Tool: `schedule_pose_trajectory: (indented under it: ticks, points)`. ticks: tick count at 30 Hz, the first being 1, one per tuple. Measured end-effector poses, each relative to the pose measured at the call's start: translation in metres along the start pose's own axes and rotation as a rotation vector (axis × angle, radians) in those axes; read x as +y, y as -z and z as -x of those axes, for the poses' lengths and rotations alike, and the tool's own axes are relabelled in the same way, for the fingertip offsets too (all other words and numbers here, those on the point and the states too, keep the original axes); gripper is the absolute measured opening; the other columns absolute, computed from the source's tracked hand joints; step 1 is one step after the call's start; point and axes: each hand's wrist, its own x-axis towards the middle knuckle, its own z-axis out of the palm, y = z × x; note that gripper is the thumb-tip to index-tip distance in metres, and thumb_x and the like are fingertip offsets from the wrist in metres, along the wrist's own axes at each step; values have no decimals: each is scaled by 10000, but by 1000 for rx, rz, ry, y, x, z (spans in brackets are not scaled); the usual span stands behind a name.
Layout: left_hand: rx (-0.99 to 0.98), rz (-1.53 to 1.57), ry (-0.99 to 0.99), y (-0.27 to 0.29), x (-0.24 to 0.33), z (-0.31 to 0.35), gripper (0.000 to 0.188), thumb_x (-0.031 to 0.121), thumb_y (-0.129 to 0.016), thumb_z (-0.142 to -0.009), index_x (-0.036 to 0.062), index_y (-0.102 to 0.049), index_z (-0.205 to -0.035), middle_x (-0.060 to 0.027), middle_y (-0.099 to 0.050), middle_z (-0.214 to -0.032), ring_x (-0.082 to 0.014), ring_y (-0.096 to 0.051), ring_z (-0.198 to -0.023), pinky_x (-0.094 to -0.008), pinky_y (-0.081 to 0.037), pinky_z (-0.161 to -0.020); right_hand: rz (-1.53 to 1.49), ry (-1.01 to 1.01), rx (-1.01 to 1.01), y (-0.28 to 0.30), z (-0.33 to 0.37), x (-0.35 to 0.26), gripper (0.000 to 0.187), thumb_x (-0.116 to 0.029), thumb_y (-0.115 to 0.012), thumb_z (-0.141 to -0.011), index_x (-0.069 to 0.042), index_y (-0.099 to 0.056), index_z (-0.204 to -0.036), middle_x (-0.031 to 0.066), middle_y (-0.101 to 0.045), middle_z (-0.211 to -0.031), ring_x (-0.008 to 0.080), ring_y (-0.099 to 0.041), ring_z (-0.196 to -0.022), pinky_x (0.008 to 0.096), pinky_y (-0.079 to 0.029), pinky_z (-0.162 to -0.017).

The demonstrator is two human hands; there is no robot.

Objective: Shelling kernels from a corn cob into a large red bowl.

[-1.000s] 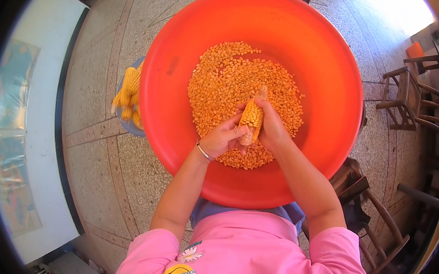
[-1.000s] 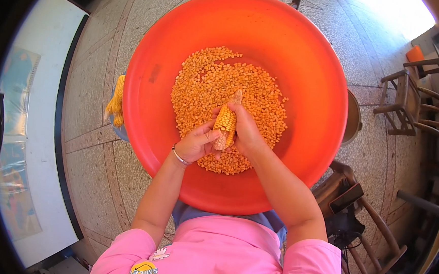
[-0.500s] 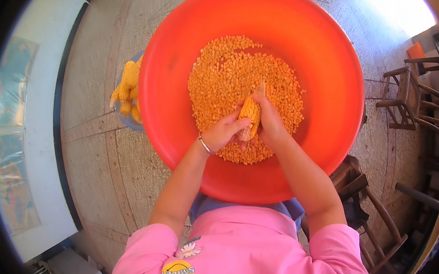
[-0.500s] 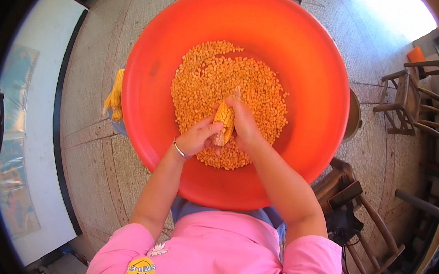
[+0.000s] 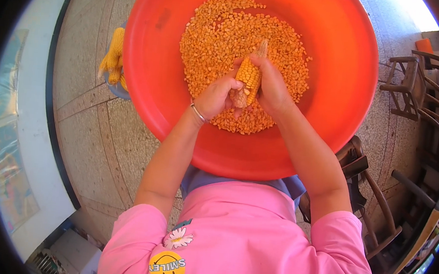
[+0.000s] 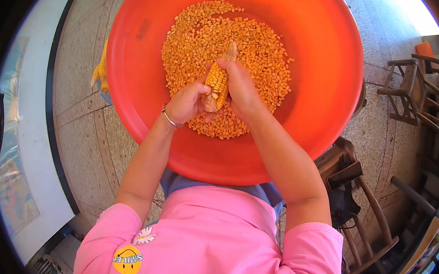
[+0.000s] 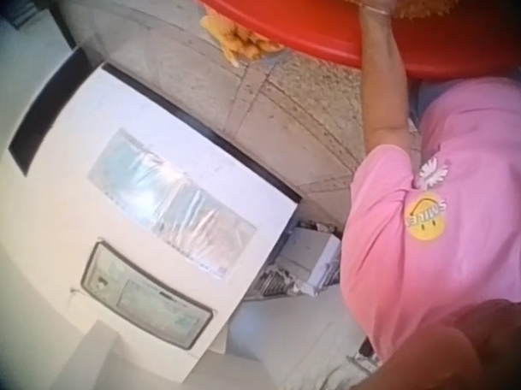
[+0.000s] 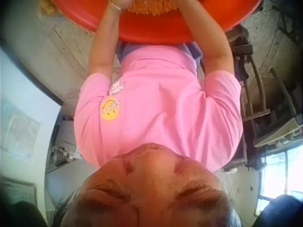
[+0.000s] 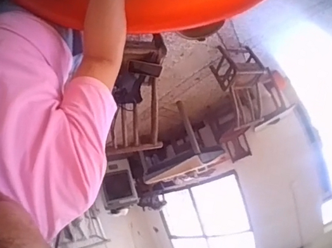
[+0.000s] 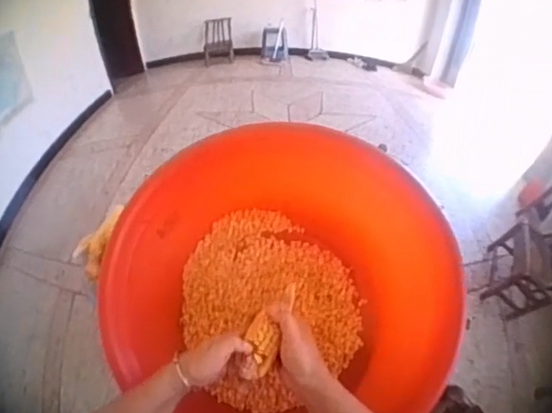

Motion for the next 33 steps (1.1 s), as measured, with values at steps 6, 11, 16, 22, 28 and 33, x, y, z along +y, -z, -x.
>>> schedule_pose_trajectory:
  ticks: [6, 11, 16, 22, 28, 33]
  points:
    - [14, -10, -19, -2, 2, -1, 408, 218, -340, -887, 34, -388, -1248, -122, -588, -974, -215, -620, -741, -302, -468, -465, -13, -11, 4, 3, -2, 2, 334, -286, -391, -893, 4, -486, -1028, 96, -560, -802, 183, -569, -658, 311, -496, -532]
    - [14, 38, -29, -9, 7, 0, 498, 227, -363, -880, 82, -282, -1349, -79, -560, -929, -166, -603, -715, -275, -466, -454, -176, -68, -20, 0, 1, -3, 432, -341, -364, -901, 23, -512, -1080, 136, -570, -964, 226, -579, -853, 365, -508, -738]
    - [-55, 112, -59, -8, 8, 0, 491, 288, -439, -895, 96, -308, -1327, -55, -573, -937, -150, -594, -708, -245, -435, -462, -161, -58, -68, 2, 3, -5, 454, -354, -360, -893, 25, -502, -1100, 145, -572, -994, 234, -578, -883, 386, -512, -756]
    - [-54, 27, -43, -10, 10, 4, 623, 246, -599, -845, 124, -264, -1356, -22, -532, -869, -97, -512, -622, -224, -398, -492, -138, -28, -33, -7, 7, -8, 378, -286, -363, -889, 11, -542, -1038, 110, -578, -873, 191, -567, -791, 335, -495, -715]
    - [-69, 24, -94, -15, 15, 7, 666, 184, -626, -832, 107, -225, -1359, -13, -496, -812, -85, -469, -612, -224, -384, -521, 69, 85, -71, 3, 0, 0, 408, -276, -393, -891, 44, -511, -1116, 124, -581, -934, 197, -573, -858, 343, -492, -759]
    - [-4, -104, -104, -17, 15, 6, 720, 132, -652, -786, 95, -217, -1359, -18, -496, -820, -81, -480, -627, -216, -395, -513, 136, 135, -85, -5, 7, -5, 412, -277, -413, -884, 49, -516, -1114, 118, -582, -915, 179, -573, -819, 318, -485, -747]
